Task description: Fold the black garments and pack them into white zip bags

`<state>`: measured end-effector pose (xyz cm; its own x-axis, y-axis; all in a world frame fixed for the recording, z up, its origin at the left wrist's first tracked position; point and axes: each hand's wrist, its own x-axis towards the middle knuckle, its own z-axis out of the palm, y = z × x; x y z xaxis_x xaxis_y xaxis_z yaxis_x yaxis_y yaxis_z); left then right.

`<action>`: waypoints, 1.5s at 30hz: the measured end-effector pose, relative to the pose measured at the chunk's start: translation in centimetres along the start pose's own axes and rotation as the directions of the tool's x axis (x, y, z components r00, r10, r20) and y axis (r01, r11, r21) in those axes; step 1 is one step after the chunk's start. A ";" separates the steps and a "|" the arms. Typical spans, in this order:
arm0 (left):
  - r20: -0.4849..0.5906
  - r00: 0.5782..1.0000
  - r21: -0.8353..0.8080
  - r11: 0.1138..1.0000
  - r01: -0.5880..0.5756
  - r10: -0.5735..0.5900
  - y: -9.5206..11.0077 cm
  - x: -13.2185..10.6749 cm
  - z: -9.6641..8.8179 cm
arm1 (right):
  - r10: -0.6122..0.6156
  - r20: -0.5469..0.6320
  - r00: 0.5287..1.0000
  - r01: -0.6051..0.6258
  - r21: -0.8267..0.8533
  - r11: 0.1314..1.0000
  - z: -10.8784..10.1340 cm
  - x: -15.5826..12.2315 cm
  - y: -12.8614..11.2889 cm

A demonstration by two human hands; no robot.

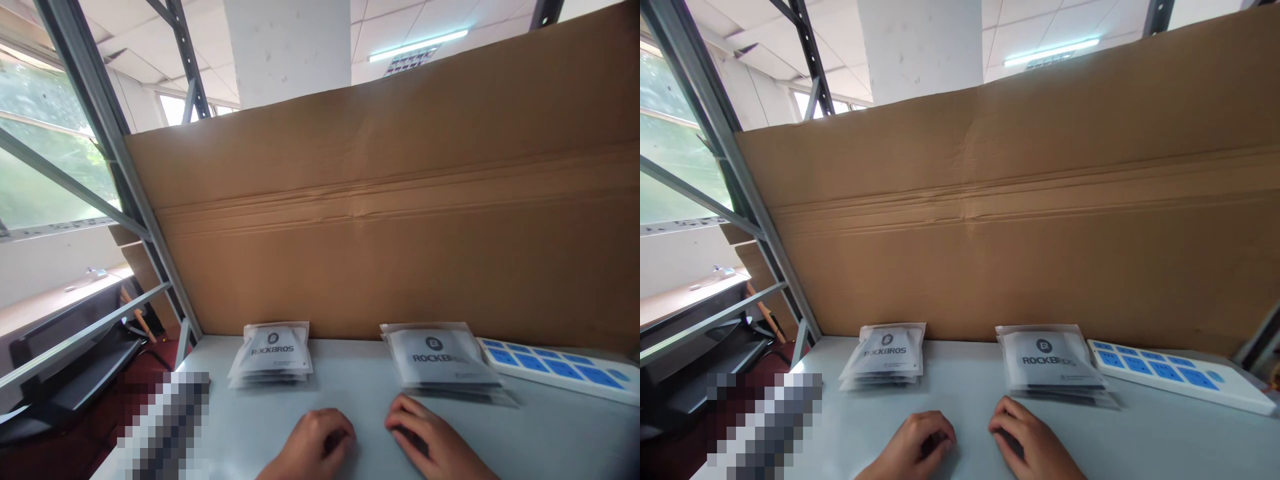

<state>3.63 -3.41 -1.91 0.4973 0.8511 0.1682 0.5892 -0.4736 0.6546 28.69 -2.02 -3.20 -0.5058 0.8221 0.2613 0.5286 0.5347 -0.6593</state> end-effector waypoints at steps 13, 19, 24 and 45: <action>0.061 0.997 0.060 0.997 -0.049 0.046 0.4 -0.1 0.1 | 0.051 0.060 0.997 -0.052 0.011 0.999 -0.3 -0.4 0.1; 0.066 0.996 0.097 0.993 -0.066 0.060 0.2 -0.1 0.2 | 0.067 0.072 0.995 -0.068 0.012 0.998 -0.2 -0.5 0.3; 0.072 0.989 0.165 0.976 -0.142 0.132 -0.4 -0.1 0.4 | 0.056 0.058 0.997 -0.056 0.009 0.998 0.5 -0.6 1.1; -0.189 0.952 0.833 0.553 0.024 0.242 -8.5 0.1 -10.6 | 0.060 0.070 0.996 -0.058 -0.037 0.998 0.2 -0.2 0.6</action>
<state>-8.10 3.12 0.35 0.4957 0.7380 0.4579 0.8684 -0.4298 -0.2474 28.98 -1.84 -3.77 -0.5199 0.8369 0.1710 0.5818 0.4935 -0.6466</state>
